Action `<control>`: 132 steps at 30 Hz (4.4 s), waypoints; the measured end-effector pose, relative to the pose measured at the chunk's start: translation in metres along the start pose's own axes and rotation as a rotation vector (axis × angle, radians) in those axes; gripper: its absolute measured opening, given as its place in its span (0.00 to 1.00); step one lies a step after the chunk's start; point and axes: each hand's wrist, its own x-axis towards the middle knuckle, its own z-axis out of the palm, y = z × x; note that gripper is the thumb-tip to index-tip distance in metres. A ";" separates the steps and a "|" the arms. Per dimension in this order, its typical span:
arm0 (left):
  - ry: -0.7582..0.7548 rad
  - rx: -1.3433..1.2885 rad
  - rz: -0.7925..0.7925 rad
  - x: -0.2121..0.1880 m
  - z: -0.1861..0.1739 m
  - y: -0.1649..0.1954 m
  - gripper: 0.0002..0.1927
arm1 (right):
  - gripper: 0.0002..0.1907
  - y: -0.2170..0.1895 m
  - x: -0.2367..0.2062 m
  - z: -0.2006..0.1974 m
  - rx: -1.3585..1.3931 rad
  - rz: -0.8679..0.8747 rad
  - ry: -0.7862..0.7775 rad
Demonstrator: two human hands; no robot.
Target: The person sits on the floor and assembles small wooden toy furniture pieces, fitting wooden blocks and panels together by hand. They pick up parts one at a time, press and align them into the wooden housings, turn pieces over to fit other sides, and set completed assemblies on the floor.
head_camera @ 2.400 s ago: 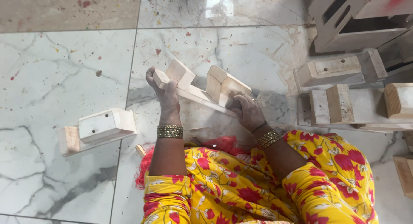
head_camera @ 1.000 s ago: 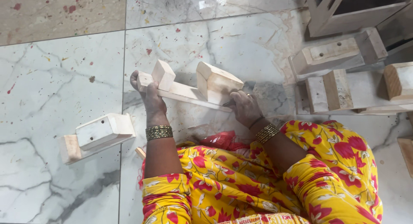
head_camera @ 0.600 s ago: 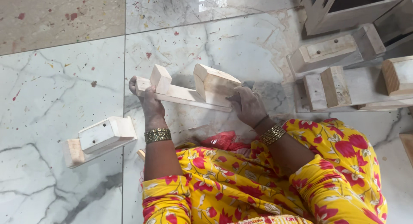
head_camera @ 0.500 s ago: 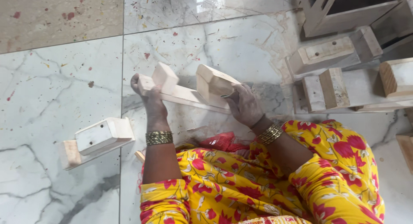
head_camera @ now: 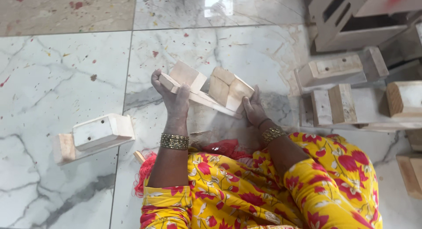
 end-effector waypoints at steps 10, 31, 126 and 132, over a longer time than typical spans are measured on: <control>-0.244 0.268 0.490 -0.017 0.035 0.005 0.46 | 0.40 -0.045 -0.013 -0.058 0.431 -0.484 0.352; -0.536 0.321 0.450 -0.047 0.103 0.049 0.48 | 0.31 -0.071 -0.022 -0.046 -0.860 -0.695 0.084; -0.572 0.335 0.674 -0.050 0.080 0.018 0.49 | 0.25 -0.125 -0.012 -0.055 -0.745 -0.688 0.127; -0.614 0.226 0.572 -0.045 0.078 0.018 0.51 | 0.27 -0.192 -0.086 -0.055 -0.788 -0.629 -0.028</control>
